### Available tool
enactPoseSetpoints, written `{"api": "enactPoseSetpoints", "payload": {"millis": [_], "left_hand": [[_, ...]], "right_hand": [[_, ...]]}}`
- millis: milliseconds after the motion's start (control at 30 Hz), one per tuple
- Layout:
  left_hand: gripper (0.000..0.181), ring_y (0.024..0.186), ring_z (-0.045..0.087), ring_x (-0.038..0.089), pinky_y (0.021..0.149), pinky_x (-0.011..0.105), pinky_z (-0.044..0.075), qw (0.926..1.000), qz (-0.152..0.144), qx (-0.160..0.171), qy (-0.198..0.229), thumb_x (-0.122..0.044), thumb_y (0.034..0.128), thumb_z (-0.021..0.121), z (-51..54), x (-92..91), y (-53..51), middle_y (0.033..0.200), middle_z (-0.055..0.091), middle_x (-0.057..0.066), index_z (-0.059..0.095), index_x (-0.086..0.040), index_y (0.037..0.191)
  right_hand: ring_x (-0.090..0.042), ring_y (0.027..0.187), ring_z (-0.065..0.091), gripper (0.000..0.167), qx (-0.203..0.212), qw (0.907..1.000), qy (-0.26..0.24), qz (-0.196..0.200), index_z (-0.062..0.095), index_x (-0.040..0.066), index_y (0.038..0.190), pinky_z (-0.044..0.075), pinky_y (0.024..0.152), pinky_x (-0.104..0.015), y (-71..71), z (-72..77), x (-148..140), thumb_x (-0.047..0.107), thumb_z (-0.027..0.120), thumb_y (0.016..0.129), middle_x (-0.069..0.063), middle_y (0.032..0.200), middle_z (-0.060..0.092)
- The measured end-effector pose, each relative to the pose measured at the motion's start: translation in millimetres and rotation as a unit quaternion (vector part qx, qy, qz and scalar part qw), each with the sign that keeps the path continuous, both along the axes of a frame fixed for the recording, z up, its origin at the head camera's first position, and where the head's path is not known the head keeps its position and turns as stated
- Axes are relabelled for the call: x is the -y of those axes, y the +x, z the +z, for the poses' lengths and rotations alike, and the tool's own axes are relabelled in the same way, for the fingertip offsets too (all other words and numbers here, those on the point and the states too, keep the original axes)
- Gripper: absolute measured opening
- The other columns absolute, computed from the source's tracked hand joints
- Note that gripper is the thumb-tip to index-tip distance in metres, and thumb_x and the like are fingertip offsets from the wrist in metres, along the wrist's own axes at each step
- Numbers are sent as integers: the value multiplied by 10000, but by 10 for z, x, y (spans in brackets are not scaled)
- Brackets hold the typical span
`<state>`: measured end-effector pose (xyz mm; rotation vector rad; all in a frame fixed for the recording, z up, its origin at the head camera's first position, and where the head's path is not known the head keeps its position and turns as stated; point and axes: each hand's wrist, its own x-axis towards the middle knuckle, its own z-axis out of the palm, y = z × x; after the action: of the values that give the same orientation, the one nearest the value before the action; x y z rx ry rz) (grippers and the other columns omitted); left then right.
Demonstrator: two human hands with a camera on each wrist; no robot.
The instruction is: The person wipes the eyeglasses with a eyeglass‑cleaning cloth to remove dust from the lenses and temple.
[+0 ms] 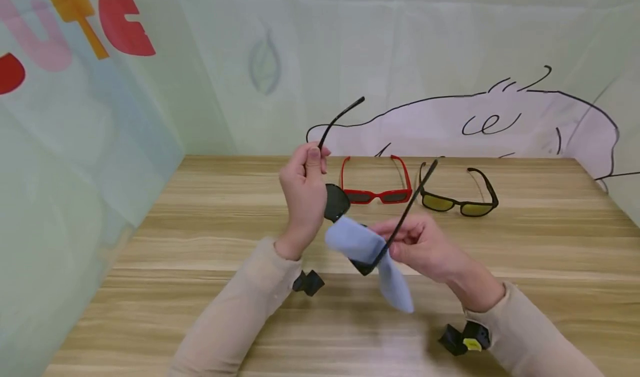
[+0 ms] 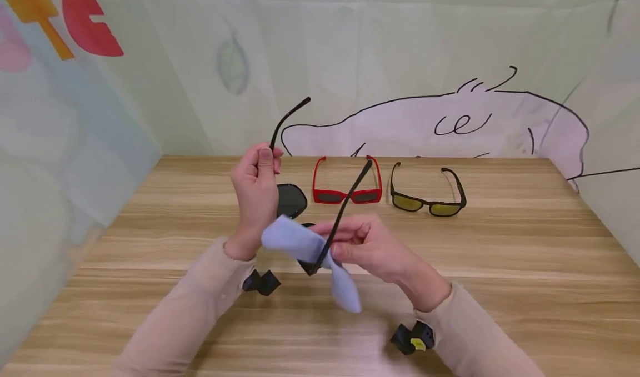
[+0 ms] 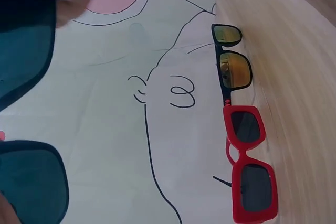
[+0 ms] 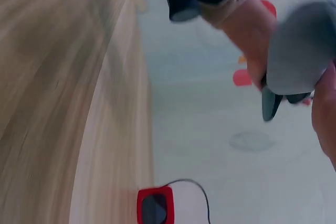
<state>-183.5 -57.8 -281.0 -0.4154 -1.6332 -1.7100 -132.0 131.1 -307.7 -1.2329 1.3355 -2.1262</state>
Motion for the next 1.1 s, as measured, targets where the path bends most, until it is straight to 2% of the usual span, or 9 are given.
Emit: {"api": "enactPoseSetpoints", "payload": {"millis": [100,167,300,433,633,733,933,1000,1100], "left_hand": [[253,612,435,154,561,209,331,9999,142,54,-70,-63,971,469,-4,-2,-11,655,475,118,572,111,820],[248,600,427,173,562,209,329,9998,178,-5,-125,-59,970,473,-6,4,-6,647,470,118,578,105,817],[225,575,404,190,533,212,312,9988,150,-323,-337,-40,961,485,-22,13,14,642,465,124,590,100,820],[202,554,402,177,503,211,299,9961,192,-662,-546,-20,953,493,-50,23,19,634,479,135,594,95,822],[157,533,414,167,488,216,307,9894,368,-1066,-915,29,924,517,-118,56,7,610,491,120,600,89,805],[122,538,426,170,498,222,324,9858,428,-1225,-1066,57,902,534,-153,81,13,610,495,111,604,82,806],[83,546,440,184,511,238,347,9801,376,-1501,-1245,99,879,545,-195,127,33,616,505,121,606,87,824],[82,551,449,187,517,241,360,9787,343,-1559,-1288,103,877,545,-205,138,36,619,511,119,605,88,824],[95,555,457,190,528,246,376,9783,161,-1600,-1309,85,887,539,-215,145,50,618,518,121,601,88,814]], "right_hand": [[-139,973,642,284,-278,9993,-62,250,645,93,1179,494,795,-238,11,0,77,147,605,902,-26,1064,678],[-139,961,646,266,-82,9986,-321,405,656,81,1156,499,787,-235,4,10,96,118,612,897,-33,1052,682],[-161,967,647,258,485,9927,-855,701,655,43,1140,505,801,-262,-2,18,103,60,613,886,-70,1041,683],[-162,944,654,275,732,9897,-1163,412,648,18,1143,515,782,-278,14,41,73,24,630,869,-87,1014,688],[-186,953,649,291,798,9852,-1514,133,605,-31,1180,516,790,-290,-10,119,-37,-19,585,890,-117,1048,675],[-188,957,637,292,957,9831,-1563,-7,601,-33,1181,518,785,-287,-11,177,-93,-11,584,891,-118,1060,670],[-140,912,634,293,1221,9793,-1519,-541,625,16,1169,519,718,-226,7,254,-155,75,624,881,-74,1042,665],[-140,890,638,286,1319,9753,-1664,-609,634,22,1157,518,689,-214,5,289,-178,85,629,878,-77,1032,665],[-203,873,648,257,1664,9585,-2281,-403,617,-7,1154,532,664,-262,-12,351,-242,53,584,907,-139,1037,653]]}}
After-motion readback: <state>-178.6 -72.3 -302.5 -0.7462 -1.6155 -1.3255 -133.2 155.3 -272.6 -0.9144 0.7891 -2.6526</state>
